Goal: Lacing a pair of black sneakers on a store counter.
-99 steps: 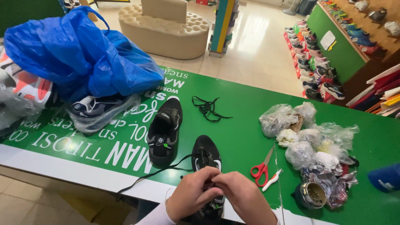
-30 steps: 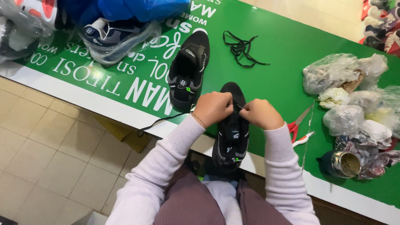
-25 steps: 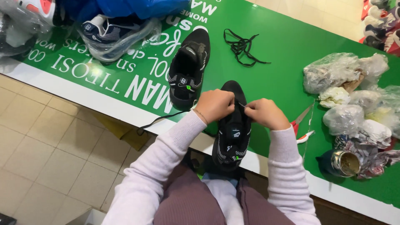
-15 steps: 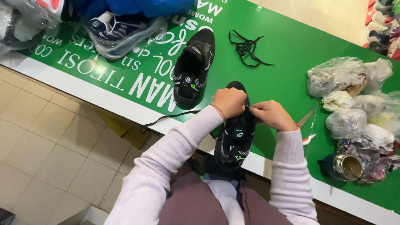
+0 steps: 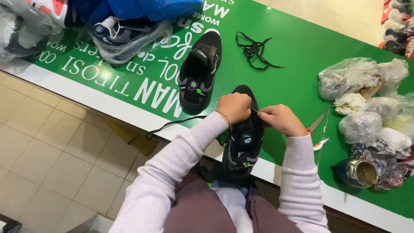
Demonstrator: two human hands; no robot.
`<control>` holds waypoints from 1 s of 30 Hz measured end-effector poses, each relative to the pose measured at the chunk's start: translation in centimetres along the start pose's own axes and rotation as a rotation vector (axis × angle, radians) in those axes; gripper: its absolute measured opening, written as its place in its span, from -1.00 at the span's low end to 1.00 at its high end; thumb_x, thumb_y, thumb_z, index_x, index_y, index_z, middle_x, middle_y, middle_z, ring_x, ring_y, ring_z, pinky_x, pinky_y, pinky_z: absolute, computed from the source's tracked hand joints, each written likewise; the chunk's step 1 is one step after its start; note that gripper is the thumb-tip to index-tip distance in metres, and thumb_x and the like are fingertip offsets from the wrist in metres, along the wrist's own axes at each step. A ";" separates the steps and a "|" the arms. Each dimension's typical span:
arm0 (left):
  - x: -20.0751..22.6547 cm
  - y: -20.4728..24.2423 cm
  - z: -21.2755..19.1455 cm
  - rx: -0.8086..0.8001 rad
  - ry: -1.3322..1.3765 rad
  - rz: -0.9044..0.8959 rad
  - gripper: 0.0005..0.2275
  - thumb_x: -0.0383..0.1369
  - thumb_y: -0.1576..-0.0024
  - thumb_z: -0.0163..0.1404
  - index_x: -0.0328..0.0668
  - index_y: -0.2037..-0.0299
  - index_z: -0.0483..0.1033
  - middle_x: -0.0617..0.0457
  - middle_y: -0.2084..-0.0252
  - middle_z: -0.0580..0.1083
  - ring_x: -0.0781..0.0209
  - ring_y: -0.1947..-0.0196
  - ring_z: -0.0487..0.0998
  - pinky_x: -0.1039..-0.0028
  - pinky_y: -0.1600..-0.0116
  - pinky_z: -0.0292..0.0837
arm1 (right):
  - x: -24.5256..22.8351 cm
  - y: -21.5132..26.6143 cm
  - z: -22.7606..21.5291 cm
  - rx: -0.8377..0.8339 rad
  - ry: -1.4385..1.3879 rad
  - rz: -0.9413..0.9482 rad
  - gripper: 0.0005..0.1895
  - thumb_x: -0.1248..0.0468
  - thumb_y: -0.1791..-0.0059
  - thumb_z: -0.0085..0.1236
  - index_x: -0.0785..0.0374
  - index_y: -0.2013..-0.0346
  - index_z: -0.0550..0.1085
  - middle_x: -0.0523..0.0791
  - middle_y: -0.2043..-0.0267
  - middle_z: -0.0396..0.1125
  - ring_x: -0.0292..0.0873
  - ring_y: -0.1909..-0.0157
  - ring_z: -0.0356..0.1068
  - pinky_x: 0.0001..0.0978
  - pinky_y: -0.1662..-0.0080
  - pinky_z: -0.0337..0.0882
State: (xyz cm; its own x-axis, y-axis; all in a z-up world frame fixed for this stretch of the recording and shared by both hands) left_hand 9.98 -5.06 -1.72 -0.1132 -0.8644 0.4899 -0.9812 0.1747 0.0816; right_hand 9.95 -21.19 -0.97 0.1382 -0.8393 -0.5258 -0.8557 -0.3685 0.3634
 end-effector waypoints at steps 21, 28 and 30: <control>0.0 1.5 0.2 -0.028 0.073 -0.001 -0.82 -0.19 -0.05 -0.02 0.04 0.31 0.62 -0.12 0.33 0.61 -0.29 0.16 0.65 0.02 0.10 0.59 | 1.4 -0.4 -0.1 0.058 -0.050 0.023 -0.72 -0.02 0.07 0.14 -0.07 0.25 0.70 -0.08 0.45 0.54 0.00 0.20 0.52 -0.01 0.09 0.47; -0.1 1.4 1.4 0.037 -0.014 -0.018 -0.80 -0.16 -0.07 -0.07 0.01 0.34 0.57 -0.13 0.39 0.58 -0.29 0.23 0.65 0.00 0.16 0.57 | 1.8 -0.3 0.5 0.070 -0.050 0.032 -0.68 -0.05 0.06 0.12 -0.04 0.22 0.70 -0.01 0.43 0.54 0.16 0.17 0.52 0.03 0.09 0.47; -0.1 1.6 1.2 0.040 0.007 -0.015 -0.81 -0.15 -0.07 -0.05 0.02 0.35 0.57 -0.11 0.39 0.58 -0.28 0.23 0.65 0.01 0.16 0.58 | 0.6 0.9 -0.1 0.068 -0.061 0.048 -0.65 -0.09 0.06 0.12 -0.04 0.17 0.69 -0.06 0.41 0.56 0.10 0.17 0.54 -0.01 0.07 0.47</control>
State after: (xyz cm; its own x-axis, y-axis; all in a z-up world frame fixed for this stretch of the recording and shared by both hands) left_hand 8.23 -5.24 -2.67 -0.0970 -0.8635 0.4949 -0.9883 0.1424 0.0546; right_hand 9.29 -22.04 -0.88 0.0677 -0.8287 -0.5556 -0.8926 -0.2990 0.3373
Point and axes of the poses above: each hand's wrist, its own y-axis away from the middle knuckle, its own z-axis out of the palm, x = y × z, the point moved 8 cm from there along -y, towards the middle knuckle
